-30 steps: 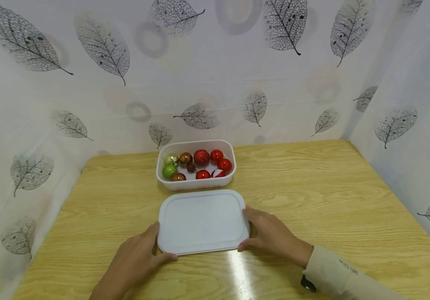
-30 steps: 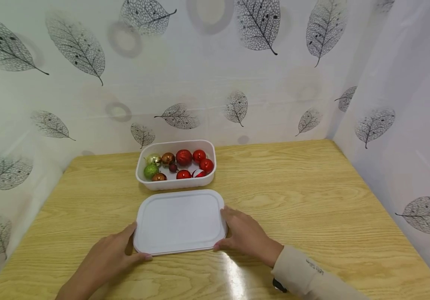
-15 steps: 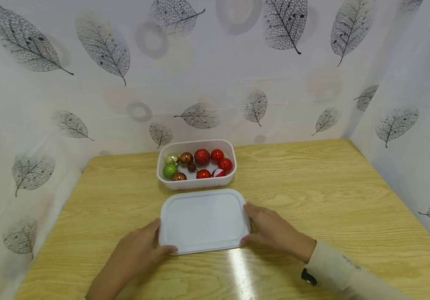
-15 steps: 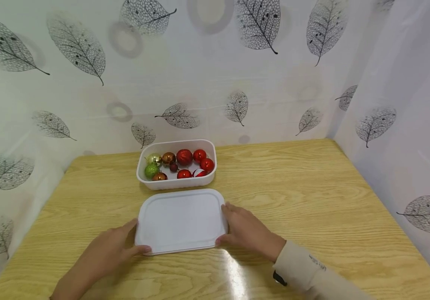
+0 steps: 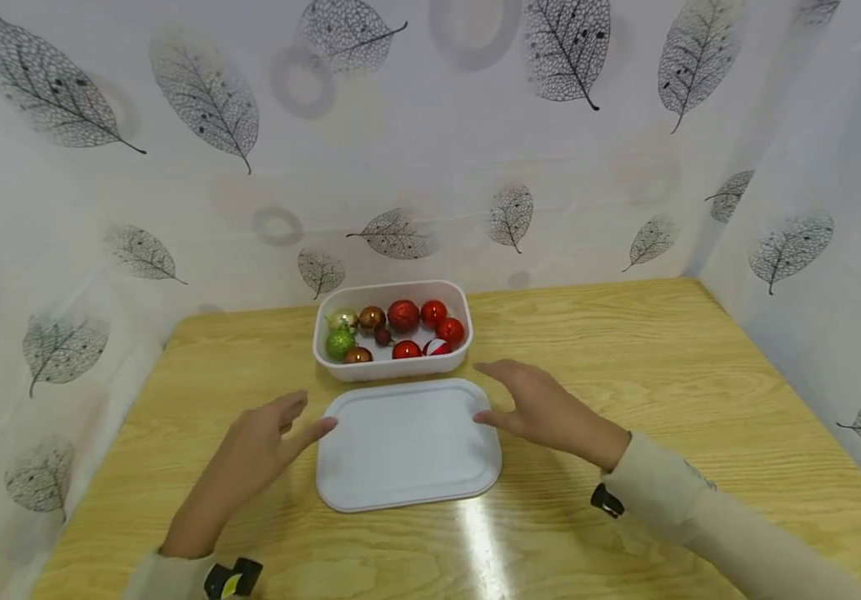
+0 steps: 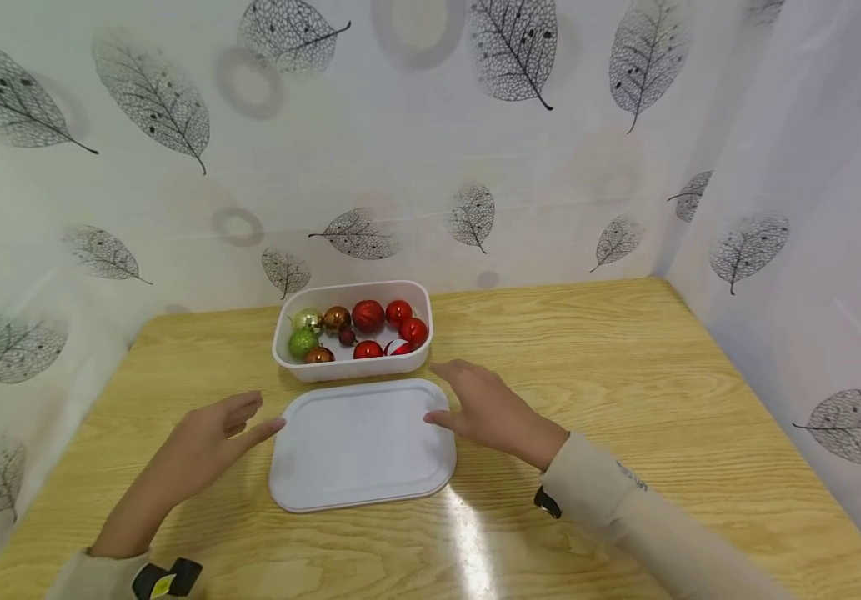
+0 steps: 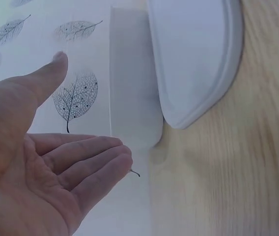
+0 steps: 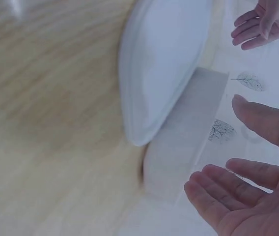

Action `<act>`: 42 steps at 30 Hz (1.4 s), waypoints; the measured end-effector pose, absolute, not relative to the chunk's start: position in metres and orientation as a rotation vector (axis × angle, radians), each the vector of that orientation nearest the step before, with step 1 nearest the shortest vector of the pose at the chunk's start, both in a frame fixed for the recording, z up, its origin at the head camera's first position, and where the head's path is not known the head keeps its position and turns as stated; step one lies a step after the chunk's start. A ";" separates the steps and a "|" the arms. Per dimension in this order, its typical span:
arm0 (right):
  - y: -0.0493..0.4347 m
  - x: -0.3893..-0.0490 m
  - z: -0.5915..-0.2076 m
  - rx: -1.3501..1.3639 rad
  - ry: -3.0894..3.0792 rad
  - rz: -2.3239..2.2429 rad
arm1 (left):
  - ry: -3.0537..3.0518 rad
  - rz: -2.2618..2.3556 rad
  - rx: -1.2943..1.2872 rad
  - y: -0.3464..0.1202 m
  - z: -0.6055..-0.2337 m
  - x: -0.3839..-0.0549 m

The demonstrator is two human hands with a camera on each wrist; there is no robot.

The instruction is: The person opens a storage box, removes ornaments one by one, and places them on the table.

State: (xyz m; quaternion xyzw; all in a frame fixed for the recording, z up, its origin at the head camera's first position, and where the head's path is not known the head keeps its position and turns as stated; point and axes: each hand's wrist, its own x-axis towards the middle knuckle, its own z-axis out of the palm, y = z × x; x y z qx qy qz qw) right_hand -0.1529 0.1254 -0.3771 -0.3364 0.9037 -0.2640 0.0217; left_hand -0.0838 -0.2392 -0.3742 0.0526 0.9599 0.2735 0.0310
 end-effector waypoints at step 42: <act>0.050 -0.248 -0.362 -0.912 2.445 -1.149 | 2.365 1.825 -0.400 -0.248 -0.401 -0.171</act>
